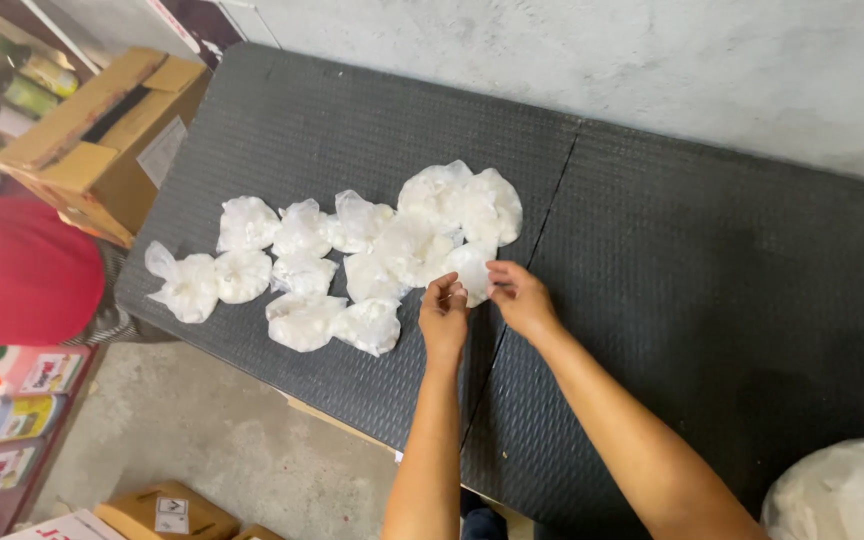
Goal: Measuring and bagging agricultural powder from a large sack into smaller plastic bags using a scoop and a weighing scale.
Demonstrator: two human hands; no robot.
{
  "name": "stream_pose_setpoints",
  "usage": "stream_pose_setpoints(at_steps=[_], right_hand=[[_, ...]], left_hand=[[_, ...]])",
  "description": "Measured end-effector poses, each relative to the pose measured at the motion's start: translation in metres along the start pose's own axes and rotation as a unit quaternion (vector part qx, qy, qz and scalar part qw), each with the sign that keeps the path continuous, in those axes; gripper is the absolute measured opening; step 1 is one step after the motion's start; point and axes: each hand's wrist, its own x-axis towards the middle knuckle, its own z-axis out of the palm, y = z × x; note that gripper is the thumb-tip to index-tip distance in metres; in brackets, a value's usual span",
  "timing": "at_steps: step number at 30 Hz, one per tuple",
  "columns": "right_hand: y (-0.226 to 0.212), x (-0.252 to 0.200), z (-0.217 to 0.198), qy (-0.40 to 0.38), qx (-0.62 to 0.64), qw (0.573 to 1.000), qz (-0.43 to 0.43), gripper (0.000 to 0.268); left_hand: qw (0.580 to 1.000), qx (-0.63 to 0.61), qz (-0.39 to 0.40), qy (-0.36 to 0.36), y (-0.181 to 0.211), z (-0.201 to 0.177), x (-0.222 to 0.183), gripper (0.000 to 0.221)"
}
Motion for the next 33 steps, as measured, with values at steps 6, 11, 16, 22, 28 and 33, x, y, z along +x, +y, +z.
stream_pose_setpoints(at_steps=[6,11,16,22,28,33], right_hand=[[-0.018,-0.067,-0.014,0.009,0.014,0.999,-0.032,0.043],[-0.068,-0.136,-0.036,0.039,0.024,0.998,-0.033,0.043],[-0.082,-0.19,-0.036,0.096,-0.006,0.992,-0.08,0.045],[-0.121,-0.281,-0.018,0.185,0.042,0.981,-0.041,0.046],[-0.132,-0.358,-0.012,0.258,0.0,0.966,-0.034,0.045],[-0.13,-0.407,-0.032,0.294,-0.008,0.955,-0.026,0.042]], left_hand=[[0.993,0.02,0.089,-0.072,0.004,-0.015,-0.039,0.027],[0.986,0.063,0.075,-0.134,0.03,-0.017,-0.091,0.024],[0.963,0.107,0.161,-0.19,0.047,-0.024,-0.136,0.023],[0.922,0.086,0.223,-0.305,0.094,-0.055,-0.2,0.024],[0.899,0.094,0.203,-0.377,0.1,-0.058,-0.245,0.024],[0.881,0.076,0.179,-0.432,0.103,-0.039,-0.293,0.024]])
